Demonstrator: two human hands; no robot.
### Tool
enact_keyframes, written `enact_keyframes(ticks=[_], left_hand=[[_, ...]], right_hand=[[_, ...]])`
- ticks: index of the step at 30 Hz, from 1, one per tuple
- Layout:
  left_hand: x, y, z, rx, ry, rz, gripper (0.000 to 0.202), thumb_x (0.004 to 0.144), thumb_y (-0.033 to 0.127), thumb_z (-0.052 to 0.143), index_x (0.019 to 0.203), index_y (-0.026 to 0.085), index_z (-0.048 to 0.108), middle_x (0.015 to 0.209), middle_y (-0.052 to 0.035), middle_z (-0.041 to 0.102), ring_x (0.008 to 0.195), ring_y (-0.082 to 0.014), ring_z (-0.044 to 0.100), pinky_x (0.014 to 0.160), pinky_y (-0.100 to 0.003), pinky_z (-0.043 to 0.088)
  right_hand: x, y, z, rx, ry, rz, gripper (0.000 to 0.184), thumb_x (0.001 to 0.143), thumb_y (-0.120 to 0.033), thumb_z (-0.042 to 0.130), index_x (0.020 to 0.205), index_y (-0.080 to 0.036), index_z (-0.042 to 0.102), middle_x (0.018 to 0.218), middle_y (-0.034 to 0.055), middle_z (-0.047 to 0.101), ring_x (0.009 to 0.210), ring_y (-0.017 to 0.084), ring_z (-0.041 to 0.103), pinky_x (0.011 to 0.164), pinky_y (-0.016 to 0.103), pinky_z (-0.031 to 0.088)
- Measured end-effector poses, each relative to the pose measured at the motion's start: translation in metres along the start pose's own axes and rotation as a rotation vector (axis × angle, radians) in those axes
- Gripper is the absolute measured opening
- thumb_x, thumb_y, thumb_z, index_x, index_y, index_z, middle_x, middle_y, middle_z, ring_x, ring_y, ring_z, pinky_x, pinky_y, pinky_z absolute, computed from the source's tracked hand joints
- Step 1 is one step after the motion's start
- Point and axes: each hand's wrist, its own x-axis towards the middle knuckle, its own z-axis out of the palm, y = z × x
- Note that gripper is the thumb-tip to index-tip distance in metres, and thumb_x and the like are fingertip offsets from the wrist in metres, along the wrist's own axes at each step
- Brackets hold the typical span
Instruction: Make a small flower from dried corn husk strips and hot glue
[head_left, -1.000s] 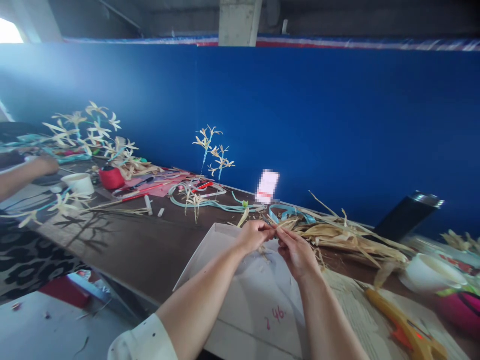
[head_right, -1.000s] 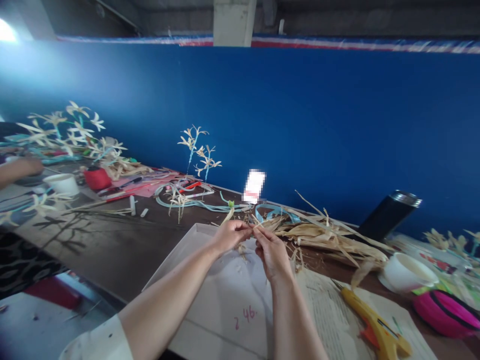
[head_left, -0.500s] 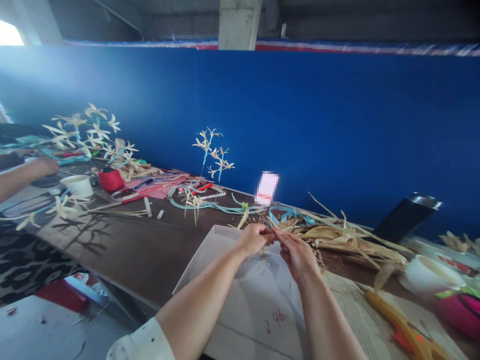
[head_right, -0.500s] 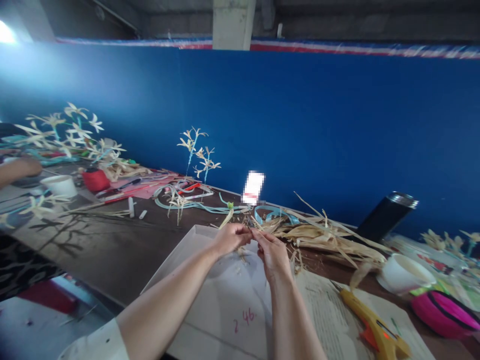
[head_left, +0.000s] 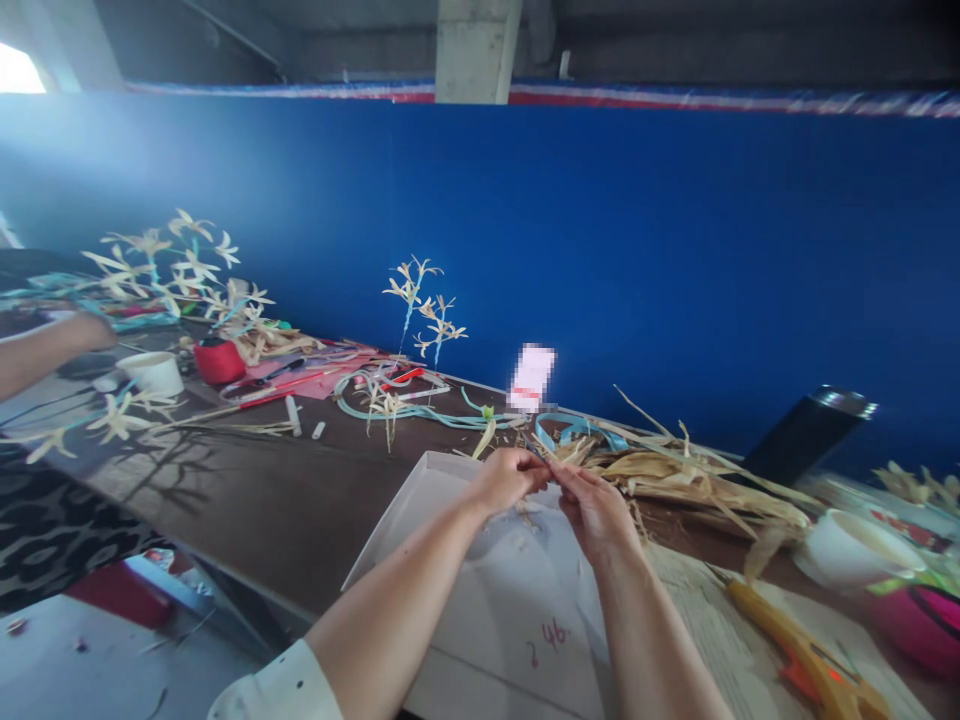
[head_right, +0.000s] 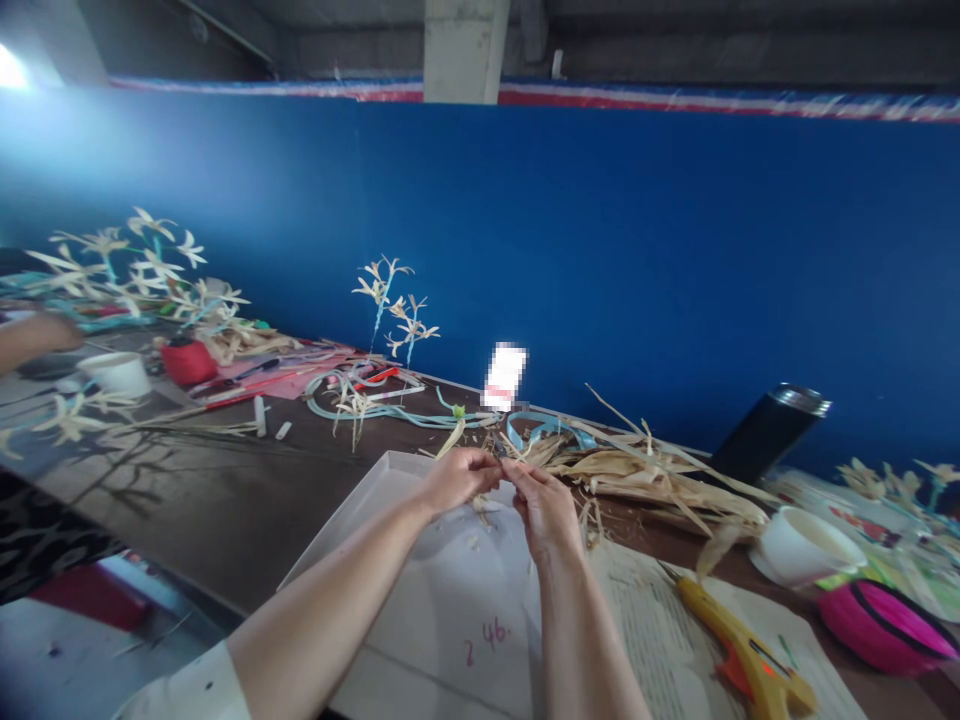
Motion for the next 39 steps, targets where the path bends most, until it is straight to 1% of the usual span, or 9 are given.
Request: enact_keyframes(ticks=[3,8,12,18,21,26,31,36,39], left_hand=[[-0.001,0.001,-0.001,0.005,-0.024,0.004,0.032,0.072,0.041,0.060,0.075,0.010,0.066,0.065,-0.0043,0.061,0.056,-0.0089,0.048,0.055,-0.023,0.037],[0.000,-0.003,-0.004,0.033,-0.116,0.036,0.039,0.069,0.045,0.063,0.085,0.010,0.068,0.070,-0.0038,0.062,0.056,-0.0087,0.047,0.053,-0.022,0.035],[0.000,-0.008,-0.005,0.180,-0.098,0.094,0.033,0.074,0.039,0.057,0.084,0.010,0.068,0.067,-0.0032,0.062,0.055,-0.0093,0.048,0.052,-0.022,0.034],[-0.002,-0.007,-0.004,0.320,-0.074,0.223,0.029,0.080,0.036,0.050,0.076,0.013,0.067,0.078,-0.0046,0.068,0.072,-0.0140,0.059,0.064,-0.022,0.042],[-0.004,-0.006,-0.003,0.317,-0.108,0.200,0.031,0.082,0.036,0.046,0.078,0.013,0.066,0.079,-0.0051,0.068,0.073,-0.0144,0.061,0.065,-0.022,0.042],[-0.007,-0.001,-0.003,0.327,-0.144,0.151,0.033,0.084,0.033,0.040,0.080,0.012,0.064,0.074,-0.0056,0.067,0.066,-0.0128,0.059,0.059,-0.021,0.041],[-0.007,-0.002,-0.003,0.345,-0.154,0.150,0.031,0.083,0.033,0.043,0.082,0.012,0.065,0.073,-0.0055,0.067,0.065,-0.0125,0.058,0.058,-0.021,0.039],[-0.004,-0.007,-0.004,0.334,-0.145,0.122,0.029,0.079,0.034,0.049,0.083,0.012,0.066,0.074,-0.0055,0.068,0.065,-0.0127,0.059,0.056,-0.020,0.038],[-0.004,-0.006,-0.004,0.348,-0.139,0.110,0.031,0.080,0.036,0.048,0.084,0.012,0.067,0.071,-0.0047,0.066,0.059,-0.0113,0.056,0.055,-0.020,0.037]], right_hand=[[-0.001,-0.002,0.000,0.002,-0.004,-0.007,0.022,0.053,-0.033,0.081,0.066,-0.018,0.071,0.062,0.0005,0.057,0.047,0.006,0.031,0.041,0.022,0.022],[-0.003,-0.004,0.001,-0.032,-0.027,-0.003,0.020,0.054,-0.035,0.078,0.061,-0.019,0.068,0.059,0.0001,0.056,0.045,0.008,0.035,0.040,0.024,0.022],[-0.002,-0.002,0.000,-0.063,-0.004,0.034,0.023,0.052,-0.034,0.079,0.064,-0.018,0.067,0.057,-0.0012,0.055,0.043,0.006,0.033,0.040,0.023,0.022],[-0.001,0.000,0.002,-0.040,0.017,0.034,0.028,0.048,-0.033,0.082,0.060,-0.016,0.064,0.053,-0.0022,0.052,0.043,0.006,0.032,0.040,0.023,0.022],[-0.001,0.001,0.002,-0.013,0.005,0.028,0.029,0.048,-0.033,0.083,0.057,-0.015,0.062,0.050,-0.0030,0.050,0.042,0.005,0.031,0.039,0.022,0.021],[-0.001,0.004,0.001,-0.027,0.021,0.016,0.030,0.050,-0.033,0.083,0.056,-0.016,0.058,0.050,-0.0036,0.049,0.042,0.005,0.034,0.040,0.022,0.023],[0.001,0.007,-0.002,-0.062,0.024,0.020,0.033,0.051,-0.036,0.082,0.059,-0.017,0.056,0.052,-0.0034,0.049,0.044,0.006,0.036,0.040,0.021,0.024],[-0.001,0.004,0.001,-0.006,0.042,0.044,0.037,0.049,-0.034,0.084,0.059,-0.018,0.052,0.051,-0.0060,0.046,0.041,0.003,0.030,0.038,0.019,0.019],[-0.003,0.002,0.003,0.018,0.041,0.039,0.039,0.049,-0.035,0.084,0.058,-0.018,0.051,0.049,-0.0062,0.045,0.041,0.003,0.030,0.037,0.019,0.018]])
